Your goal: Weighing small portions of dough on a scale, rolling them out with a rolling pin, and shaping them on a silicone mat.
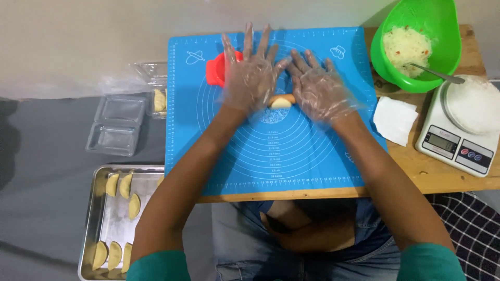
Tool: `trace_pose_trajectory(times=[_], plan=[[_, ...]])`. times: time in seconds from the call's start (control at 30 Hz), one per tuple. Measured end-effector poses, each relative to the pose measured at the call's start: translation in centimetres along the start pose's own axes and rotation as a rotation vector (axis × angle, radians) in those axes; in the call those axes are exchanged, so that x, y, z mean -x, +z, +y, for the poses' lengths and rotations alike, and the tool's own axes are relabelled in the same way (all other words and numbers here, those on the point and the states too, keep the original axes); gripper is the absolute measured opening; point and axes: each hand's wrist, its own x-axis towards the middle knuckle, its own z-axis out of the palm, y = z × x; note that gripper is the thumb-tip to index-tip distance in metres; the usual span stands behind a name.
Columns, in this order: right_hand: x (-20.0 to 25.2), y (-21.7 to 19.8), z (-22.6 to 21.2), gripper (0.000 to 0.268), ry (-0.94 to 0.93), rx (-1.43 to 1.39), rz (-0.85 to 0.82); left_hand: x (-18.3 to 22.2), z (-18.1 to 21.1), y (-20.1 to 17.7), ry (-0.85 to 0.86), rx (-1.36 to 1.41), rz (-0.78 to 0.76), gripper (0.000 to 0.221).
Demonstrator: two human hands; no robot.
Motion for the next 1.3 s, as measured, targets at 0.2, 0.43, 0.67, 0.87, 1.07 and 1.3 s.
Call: trace_pose_trajectory(times=[0.2, 0.43, 0.67, 0.87, 1.07, 1.3], plan=[[0.2, 0.0, -0.3, 0.057, -0.014, 0.050, 0.093, -0.1, -0.5, 0.7, -0.041, -0.052, -0.018, 0.067], [4.3, -0.4, -2.3, 0.056, -0.001, -0.012, 0.089, 2.7, 1.1, -0.9, 0.028, -0.037, 0.055, 0.061], [6.8, 0.1, -3.2, 0.057, -0.095, 0.023, 0.251, 5.4, 2.8, -2.3, -0.018, -0.085, -0.192, 0.064], [7.9, -2.8, -5.4, 0.060, 0.030, 0.229, -0.136, 5.7, 4.4, -7.8, -0.106, -0.068, -0.597, 0.072], [10.1, -2.7, -6.8, 0.062, 0.062, 0.213, -0.204, 8.2, 5.2, -9.3, -0.112, 0.049, -0.551, 0.073], [10.5, -3.4, -7.7, 0.061, 0.088, 0.249, -0.227, 9.4, 5.2, -10.0, -0.101, 0.073, -0.544, 0.069]])
